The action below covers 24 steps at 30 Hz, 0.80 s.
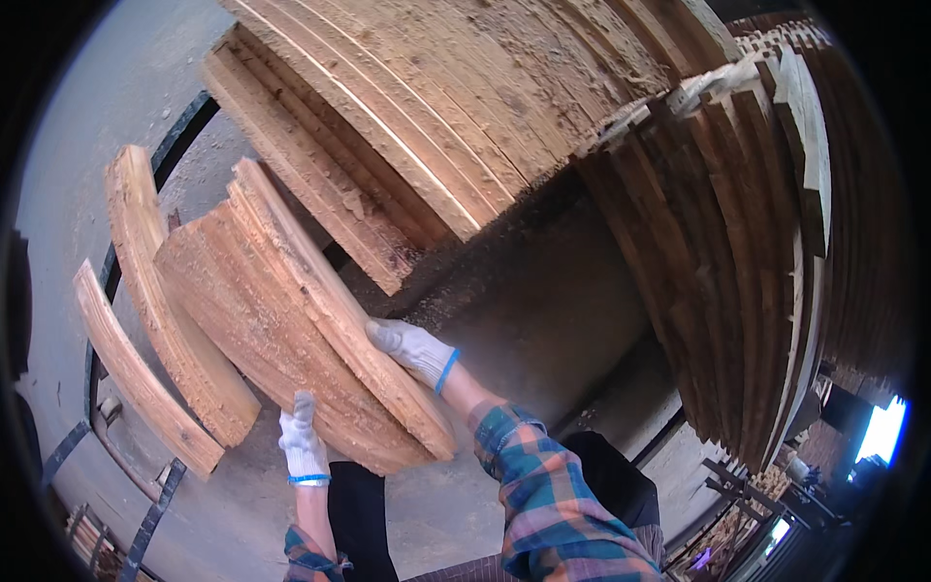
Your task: The person stacks wooden planks on a metal rack in a workshop. They pick up planks from a pile, align them, and place them on the rack. The person also moves a metal frame and a black tray within the workspace.
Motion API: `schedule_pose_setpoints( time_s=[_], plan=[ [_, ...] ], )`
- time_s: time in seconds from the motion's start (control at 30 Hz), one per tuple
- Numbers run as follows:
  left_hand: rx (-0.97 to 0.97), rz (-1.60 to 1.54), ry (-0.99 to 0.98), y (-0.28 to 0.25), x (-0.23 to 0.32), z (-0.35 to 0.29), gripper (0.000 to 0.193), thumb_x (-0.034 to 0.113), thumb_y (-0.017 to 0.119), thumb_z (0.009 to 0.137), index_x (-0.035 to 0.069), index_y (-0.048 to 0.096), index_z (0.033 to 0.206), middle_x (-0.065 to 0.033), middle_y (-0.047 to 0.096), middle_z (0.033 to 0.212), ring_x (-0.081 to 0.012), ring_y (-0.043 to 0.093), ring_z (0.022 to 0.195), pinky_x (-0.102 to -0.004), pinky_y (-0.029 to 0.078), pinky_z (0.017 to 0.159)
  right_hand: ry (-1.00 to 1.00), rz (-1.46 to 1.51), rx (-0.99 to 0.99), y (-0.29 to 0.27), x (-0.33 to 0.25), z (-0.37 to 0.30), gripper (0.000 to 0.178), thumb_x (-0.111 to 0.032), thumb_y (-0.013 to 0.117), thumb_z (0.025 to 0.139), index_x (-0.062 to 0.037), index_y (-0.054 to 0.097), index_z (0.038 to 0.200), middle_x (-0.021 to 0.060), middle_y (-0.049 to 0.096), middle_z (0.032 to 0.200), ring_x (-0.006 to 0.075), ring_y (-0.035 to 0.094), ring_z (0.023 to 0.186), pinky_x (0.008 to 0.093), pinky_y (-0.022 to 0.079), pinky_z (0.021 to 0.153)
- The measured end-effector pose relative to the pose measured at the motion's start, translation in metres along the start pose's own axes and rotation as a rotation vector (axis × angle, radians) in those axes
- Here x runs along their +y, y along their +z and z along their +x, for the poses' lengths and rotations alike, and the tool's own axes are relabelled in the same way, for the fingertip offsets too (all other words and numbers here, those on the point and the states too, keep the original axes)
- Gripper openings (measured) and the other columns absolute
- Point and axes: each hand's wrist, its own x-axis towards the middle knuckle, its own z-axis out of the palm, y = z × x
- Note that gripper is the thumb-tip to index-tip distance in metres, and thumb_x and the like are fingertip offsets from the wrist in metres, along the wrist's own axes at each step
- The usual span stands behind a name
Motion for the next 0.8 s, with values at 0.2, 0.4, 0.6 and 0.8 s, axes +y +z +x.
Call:
schedule_pose_setpoints(
  time_s=[0.2,0.4,0.6,0.8],
  plan=[
    [-0.183,-0.178,-0.367,-0.027,-0.014,-0.126,0.079,0.032,0.067,0.082,-0.003,0.032,0.143,-0.0170,0.049,0.131,-0.0289,0.054,0.115,-0.0423,0.049,0.095,0.190,0.038,-0.075,-0.014,0.046,-0.132,0.078,-0.057,0.067,0.084,0.0041,0.054,0.131,0.0115,0.064,0.120,0.0149,0.056,0.107,0.0304,0.045,0.094],
    [-0.156,-0.022,-0.259,-0.016,0.008,-0.195,0.078,0.036,0.071,0.084,-0.001,0.035,0.143,-0.0168,0.050,0.132,-0.0300,0.053,0.116,-0.0447,0.046,0.098,0.121,0.010,-0.028,0.032,0.009,-0.216,0.086,-0.067,0.060,0.083,0.0069,0.055,0.127,0.0150,0.064,0.115,0.0173,0.056,0.108,0.0327,0.045,0.093],
    [-0.284,0.219,-0.097,0.029,0.085,-0.287,0.064,0.031,0.067,0.086,0.000,0.045,0.138,-0.0138,0.053,0.130,-0.0272,0.050,0.118,-0.0434,0.042,0.101,-0.202,0.259,-0.119,0.033,-0.029,-0.295,0.108,-0.066,0.078,0.066,0.0070,0.044,0.139,0.0183,0.056,0.131,0.0227,0.052,0.119,0.0339,0.042,0.102],
    [-0.735,0.200,0.177,0.181,0.150,-0.403,0.074,0.032,0.073,0.081,-0.002,0.039,0.138,-0.0180,0.052,0.129,-0.0301,0.054,0.113,-0.0438,0.048,0.097,-0.645,0.454,-0.183,0.001,-0.132,-0.461,0.111,-0.048,0.090,0.060,0.0059,0.038,0.143,0.0165,0.052,0.136,0.0229,0.051,0.122,0.0327,0.041,0.105]
  ],
)
